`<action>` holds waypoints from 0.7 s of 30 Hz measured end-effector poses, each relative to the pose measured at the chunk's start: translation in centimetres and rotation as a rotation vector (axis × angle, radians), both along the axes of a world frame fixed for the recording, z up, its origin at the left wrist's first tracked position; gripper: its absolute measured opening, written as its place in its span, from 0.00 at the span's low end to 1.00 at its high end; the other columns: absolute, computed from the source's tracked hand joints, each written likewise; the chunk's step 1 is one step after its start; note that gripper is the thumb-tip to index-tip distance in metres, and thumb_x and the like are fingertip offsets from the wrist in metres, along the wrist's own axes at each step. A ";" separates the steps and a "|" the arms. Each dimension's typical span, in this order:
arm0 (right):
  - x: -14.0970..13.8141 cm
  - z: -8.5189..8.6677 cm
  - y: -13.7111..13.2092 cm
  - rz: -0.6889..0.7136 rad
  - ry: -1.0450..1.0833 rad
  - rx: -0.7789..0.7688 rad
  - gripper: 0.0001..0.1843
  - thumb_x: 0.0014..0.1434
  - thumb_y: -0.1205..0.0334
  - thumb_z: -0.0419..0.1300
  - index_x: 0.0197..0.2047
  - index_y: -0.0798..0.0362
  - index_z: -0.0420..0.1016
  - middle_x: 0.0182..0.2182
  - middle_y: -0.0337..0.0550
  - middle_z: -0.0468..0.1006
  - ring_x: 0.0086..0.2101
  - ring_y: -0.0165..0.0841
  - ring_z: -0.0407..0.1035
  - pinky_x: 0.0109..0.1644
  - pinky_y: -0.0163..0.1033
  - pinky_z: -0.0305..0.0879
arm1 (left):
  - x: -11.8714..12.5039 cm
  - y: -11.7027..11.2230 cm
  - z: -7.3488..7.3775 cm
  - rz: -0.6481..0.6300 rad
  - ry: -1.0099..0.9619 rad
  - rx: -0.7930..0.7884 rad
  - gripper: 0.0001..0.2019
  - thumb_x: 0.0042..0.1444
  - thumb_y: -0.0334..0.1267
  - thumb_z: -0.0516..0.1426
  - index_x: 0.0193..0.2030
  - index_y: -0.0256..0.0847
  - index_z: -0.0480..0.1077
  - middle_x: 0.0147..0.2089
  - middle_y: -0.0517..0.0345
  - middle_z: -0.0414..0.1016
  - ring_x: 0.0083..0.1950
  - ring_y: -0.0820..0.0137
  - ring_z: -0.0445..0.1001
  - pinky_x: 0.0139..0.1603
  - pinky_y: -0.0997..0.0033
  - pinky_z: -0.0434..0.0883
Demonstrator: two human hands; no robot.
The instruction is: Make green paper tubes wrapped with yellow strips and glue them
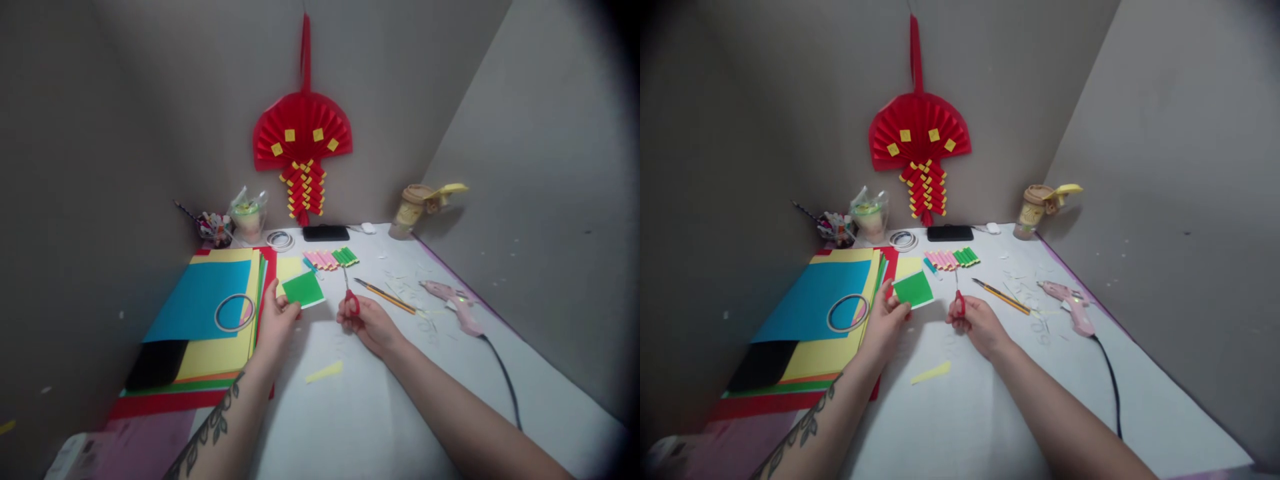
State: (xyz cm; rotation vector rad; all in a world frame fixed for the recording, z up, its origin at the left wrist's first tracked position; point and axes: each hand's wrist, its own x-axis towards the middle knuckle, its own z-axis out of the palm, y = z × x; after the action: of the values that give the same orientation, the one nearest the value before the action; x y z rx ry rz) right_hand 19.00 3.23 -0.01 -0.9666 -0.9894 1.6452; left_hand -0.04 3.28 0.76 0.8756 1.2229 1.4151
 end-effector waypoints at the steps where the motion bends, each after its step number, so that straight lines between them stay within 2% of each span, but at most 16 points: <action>1: -0.1 0.0 -0.1 0.012 0.010 0.018 0.17 0.48 0.48 0.65 0.25 0.56 0.73 0.24 0.43 0.74 0.23 0.28 0.64 0.26 0.34 0.57 | -0.1 0.0 -0.2 -0.008 0.014 0.006 0.39 0.43 0.32 0.61 0.63 0.43 0.51 0.25 0.70 0.62 0.23 0.78 0.65 0.26 0.79 0.62; 3: -0.2 0.0 -0.3 0.011 0.011 0.065 0.19 0.47 0.46 0.65 0.29 0.55 0.75 0.31 0.46 0.76 0.26 0.29 0.65 0.29 0.35 0.60 | -0.1 0.0 -0.6 -0.023 0.036 0.018 0.39 0.44 0.34 0.61 0.64 0.41 0.51 0.26 0.69 0.62 0.25 0.78 0.65 0.28 0.79 0.62; 6: -0.5 0.1 -0.5 -0.005 -0.032 0.106 0.24 0.44 0.43 0.67 0.36 0.53 0.77 0.46 0.49 0.73 0.37 0.35 0.68 0.37 0.38 0.65 | 0.1 -0.1 -1.1 -0.044 0.039 0.038 0.38 0.45 0.36 0.61 0.63 0.41 0.53 0.28 0.67 0.64 0.28 0.77 0.66 0.29 0.79 0.63; 8: -0.6 0.1 -0.5 0.011 -0.069 0.098 0.26 0.43 0.43 0.67 0.40 0.52 0.77 0.50 0.49 0.71 0.41 0.38 0.67 0.41 0.41 0.66 | 0.2 -0.2 -1.3 -0.051 0.037 0.054 0.36 0.45 0.36 0.62 0.62 0.42 0.55 0.30 0.65 0.66 0.29 0.77 0.67 0.31 0.79 0.64; 11: -0.6 -0.2 -0.5 0.021 -0.080 0.095 0.27 0.44 0.44 0.67 0.43 0.52 0.78 0.48 0.49 0.72 0.40 0.38 0.67 0.44 0.42 0.65 | 0.4 -0.4 -1.4 -0.077 0.048 0.060 0.34 0.46 0.38 0.62 0.61 0.43 0.56 0.31 0.64 0.68 0.31 0.76 0.69 0.33 0.78 0.65; 16: -0.5 -0.5 -0.4 0.022 -0.067 0.110 0.25 0.45 0.47 0.67 0.44 0.52 0.78 0.46 0.47 0.73 0.37 0.34 0.68 0.44 0.41 0.64 | 0.9 -0.9 -0.9 -0.213 0.021 -0.030 0.41 0.44 0.39 0.65 0.63 0.43 0.51 0.33 0.57 0.75 0.29 0.72 0.72 0.31 0.74 0.68; 19: -0.3 -0.2 -0.3 0.009 -0.059 0.145 0.23 0.46 0.49 0.67 0.43 0.52 0.76 0.42 0.45 0.74 0.37 0.33 0.68 0.41 0.38 0.63 | 1.1 -0.9 -0.5 -0.173 0.020 -0.014 0.36 0.44 0.38 0.64 0.60 0.40 0.56 0.36 0.51 0.77 0.30 0.71 0.74 0.31 0.74 0.69; 21: -0.2 0.1 -0.4 0.004 -0.061 0.141 0.20 0.46 0.50 0.67 0.39 0.53 0.75 0.35 0.42 0.75 0.32 0.30 0.67 0.36 0.35 0.62 | 1.1 -0.9 -0.1 -0.100 0.012 0.013 0.33 0.43 0.37 0.64 0.57 0.40 0.58 0.40 0.50 0.76 0.32 0.70 0.75 0.32 0.74 0.69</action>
State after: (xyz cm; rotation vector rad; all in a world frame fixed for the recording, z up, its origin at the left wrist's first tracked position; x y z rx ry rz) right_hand 18.79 2.85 0.12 -0.9248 -1.1338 1.5343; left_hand 1.02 2.39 0.66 0.9429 1.1640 1.3413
